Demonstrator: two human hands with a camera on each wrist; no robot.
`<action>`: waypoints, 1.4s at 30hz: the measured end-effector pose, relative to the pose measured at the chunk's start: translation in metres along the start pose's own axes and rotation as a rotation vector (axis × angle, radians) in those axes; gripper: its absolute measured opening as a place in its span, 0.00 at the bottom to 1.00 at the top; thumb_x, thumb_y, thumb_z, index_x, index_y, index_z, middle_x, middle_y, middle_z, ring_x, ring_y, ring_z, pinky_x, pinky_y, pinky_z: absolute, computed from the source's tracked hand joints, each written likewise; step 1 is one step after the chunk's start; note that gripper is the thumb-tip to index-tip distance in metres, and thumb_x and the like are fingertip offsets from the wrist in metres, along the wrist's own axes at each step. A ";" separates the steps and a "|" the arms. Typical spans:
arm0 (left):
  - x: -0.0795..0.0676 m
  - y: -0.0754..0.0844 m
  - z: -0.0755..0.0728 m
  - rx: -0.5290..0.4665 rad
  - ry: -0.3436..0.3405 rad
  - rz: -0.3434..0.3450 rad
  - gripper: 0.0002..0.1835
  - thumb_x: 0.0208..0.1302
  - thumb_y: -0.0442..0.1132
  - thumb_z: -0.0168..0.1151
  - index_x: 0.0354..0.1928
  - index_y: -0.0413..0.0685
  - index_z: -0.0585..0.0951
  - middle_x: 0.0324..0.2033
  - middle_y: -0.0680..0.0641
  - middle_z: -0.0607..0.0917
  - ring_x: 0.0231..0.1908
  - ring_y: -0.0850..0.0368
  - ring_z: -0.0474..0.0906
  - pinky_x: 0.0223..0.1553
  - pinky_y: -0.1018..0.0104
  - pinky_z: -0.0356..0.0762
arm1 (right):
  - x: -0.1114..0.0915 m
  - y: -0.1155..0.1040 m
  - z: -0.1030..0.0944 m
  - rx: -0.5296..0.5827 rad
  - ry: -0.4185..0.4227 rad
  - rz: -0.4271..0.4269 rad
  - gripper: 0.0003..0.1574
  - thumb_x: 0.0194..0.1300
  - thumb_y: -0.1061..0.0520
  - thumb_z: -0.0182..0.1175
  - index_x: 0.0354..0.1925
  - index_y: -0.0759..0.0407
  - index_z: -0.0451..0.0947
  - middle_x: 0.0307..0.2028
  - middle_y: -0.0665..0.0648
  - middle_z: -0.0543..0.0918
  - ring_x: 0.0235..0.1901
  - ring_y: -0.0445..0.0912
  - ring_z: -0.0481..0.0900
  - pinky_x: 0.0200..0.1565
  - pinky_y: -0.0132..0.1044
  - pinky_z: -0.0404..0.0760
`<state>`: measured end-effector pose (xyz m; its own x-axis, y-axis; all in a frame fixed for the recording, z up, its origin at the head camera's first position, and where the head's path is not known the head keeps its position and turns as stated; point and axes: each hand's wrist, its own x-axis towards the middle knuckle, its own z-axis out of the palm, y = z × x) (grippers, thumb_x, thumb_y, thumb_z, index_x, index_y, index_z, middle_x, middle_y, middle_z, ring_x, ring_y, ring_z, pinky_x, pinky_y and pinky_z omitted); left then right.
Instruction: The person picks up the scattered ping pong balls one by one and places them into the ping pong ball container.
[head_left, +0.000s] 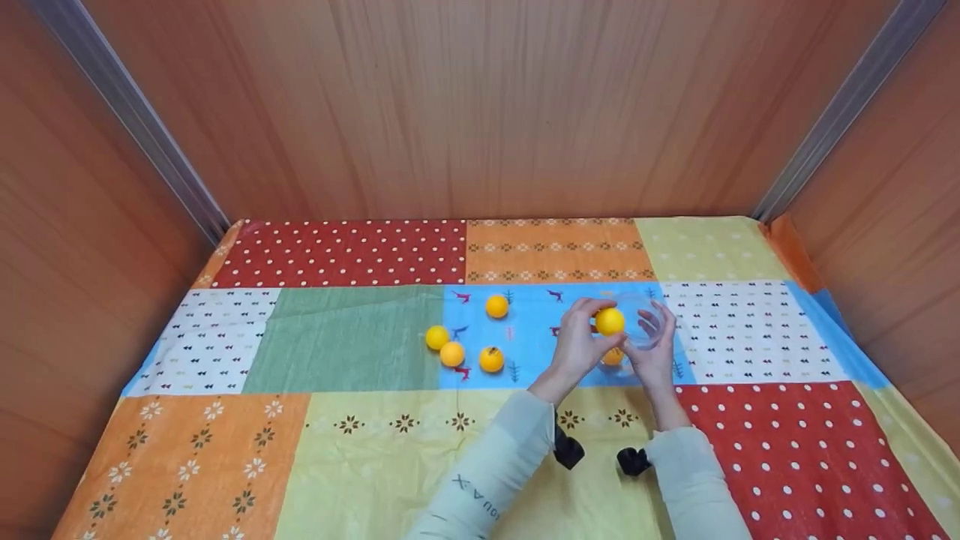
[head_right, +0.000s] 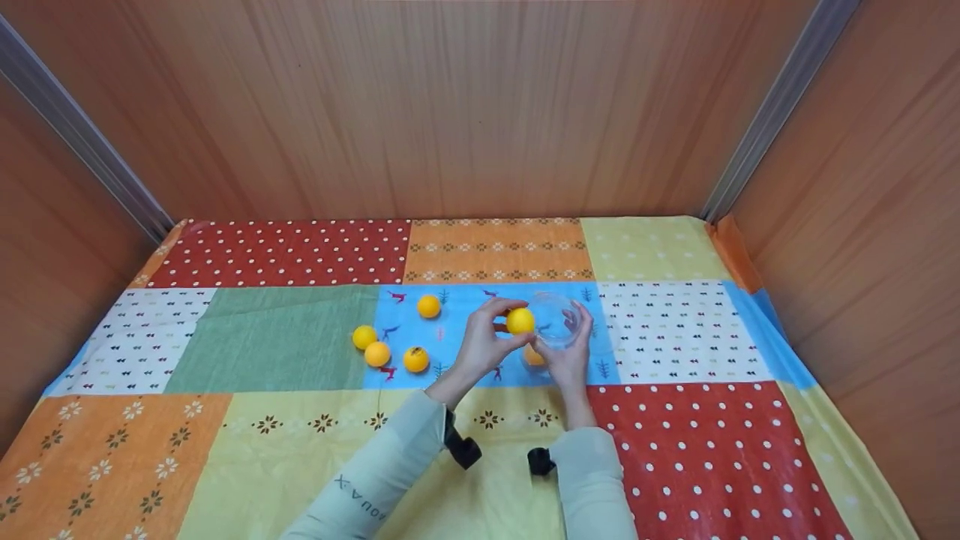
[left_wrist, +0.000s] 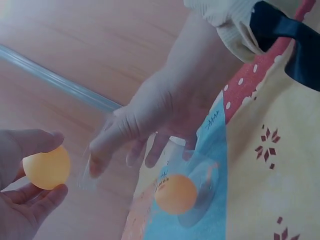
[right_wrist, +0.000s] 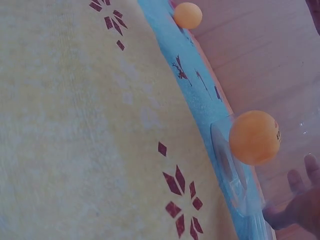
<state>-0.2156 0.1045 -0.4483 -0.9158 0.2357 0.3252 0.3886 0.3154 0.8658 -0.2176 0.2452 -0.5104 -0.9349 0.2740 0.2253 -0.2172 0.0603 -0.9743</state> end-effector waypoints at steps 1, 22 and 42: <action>0.001 0.002 0.001 0.006 -0.001 -0.002 0.20 0.50 0.35 0.66 0.48 0.43 0.77 0.42 0.50 0.76 0.41 0.59 0.71 0.38 0.73 0.73 | -0.001 -0.003 0.001 0.002 -0.003 0.002 0.48 0.50 0.71 0.61 0.62 0.62 0.46 0.57 0.69 0.59 0.57 0.62 0.55 0.58 0.54 0.55; 0.020 0.013 0.025 0.056 0.016 -0.015 0.28 0.48 0.36 0.68 0.54 0.43 0.73 0.46 0.48 0.74 0.44 0.57 0.72 0.40 0.79 0.71 | -0.004 -0.011 0.002 -0.055 0.000 -0.036 0.47 0.48 0.75 0.60 0.61 0.67 0.46 0.58 0.67 0.58 0.58 0.57 0.55 0.46 0.27 0.68; 0.002 0.000 -0.008 0.168 -0.064 0.023 0.26 0.57 0.41 0.60 0.58 0.45 0.69 0.49 0.48 0.73 0.49 0.57 0.70 0.47 0.70 0.69 | 0.004 0.011 -0.003 0.023 -0.006 -0.064 0.49 0.47 0.75 0.60 0.62 0.62 0.47 0.55 0.68 0.60 0.57 0.63 0.55 0.57 0.56 0.53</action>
<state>-0.2180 0.0976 -0.4442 -0.9004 0.3009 0.3142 0.4253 0.4570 0.7812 -0.2229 0.2503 -0.5205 -0.9204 0.2648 0.2877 -0.2833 0.0553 -0.9574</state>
